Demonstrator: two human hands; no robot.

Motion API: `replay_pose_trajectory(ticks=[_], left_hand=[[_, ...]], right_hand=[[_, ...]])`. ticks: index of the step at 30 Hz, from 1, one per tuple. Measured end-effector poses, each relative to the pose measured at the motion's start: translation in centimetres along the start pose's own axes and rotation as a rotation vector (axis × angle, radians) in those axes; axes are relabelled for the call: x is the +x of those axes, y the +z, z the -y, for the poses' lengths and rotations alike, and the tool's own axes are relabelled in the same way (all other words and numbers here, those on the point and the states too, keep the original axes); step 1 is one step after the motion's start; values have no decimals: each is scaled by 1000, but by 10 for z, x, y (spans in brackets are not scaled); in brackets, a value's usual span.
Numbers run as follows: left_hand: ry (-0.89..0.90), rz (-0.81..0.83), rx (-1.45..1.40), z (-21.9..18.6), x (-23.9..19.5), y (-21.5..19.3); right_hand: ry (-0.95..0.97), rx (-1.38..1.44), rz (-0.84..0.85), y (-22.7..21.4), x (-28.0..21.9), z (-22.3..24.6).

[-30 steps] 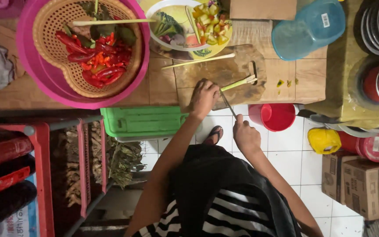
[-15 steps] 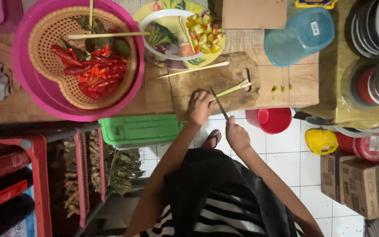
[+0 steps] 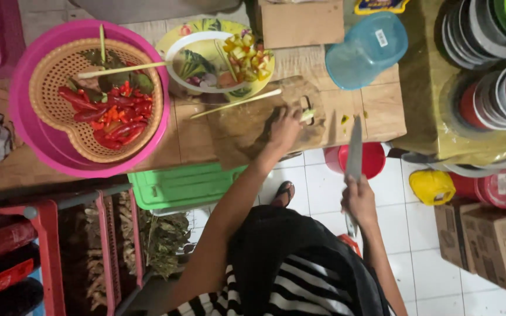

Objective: Cutting tomatoes and lemongrass on a wooden board in preparation for cooking.

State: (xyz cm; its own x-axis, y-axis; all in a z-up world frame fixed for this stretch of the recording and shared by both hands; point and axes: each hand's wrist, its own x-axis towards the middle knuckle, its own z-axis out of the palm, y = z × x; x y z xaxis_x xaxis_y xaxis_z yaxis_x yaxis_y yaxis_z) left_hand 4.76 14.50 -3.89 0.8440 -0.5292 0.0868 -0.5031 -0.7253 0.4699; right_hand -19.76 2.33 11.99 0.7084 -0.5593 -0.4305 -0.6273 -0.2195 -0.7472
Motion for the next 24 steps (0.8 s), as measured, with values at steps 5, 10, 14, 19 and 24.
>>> replay_pose_trajectory(ticks=[5,10,14,19,24], left_hand=[[13,-214,104,37,-9,-28],[-117,-677,-175,173,57,-90],[-417,-667,-264,263,117,-66],[-351,-547,-75,300,168,4],[-134,-591,90,199,93,-115]], right_hand=[[28,227,4,-14,-8,-50],[14,281,22,-7,-14,-46],[157,209,106,-5,-32,8],[293,149,109,-9,-42,31],[236,153,152,-5,-32,5]])
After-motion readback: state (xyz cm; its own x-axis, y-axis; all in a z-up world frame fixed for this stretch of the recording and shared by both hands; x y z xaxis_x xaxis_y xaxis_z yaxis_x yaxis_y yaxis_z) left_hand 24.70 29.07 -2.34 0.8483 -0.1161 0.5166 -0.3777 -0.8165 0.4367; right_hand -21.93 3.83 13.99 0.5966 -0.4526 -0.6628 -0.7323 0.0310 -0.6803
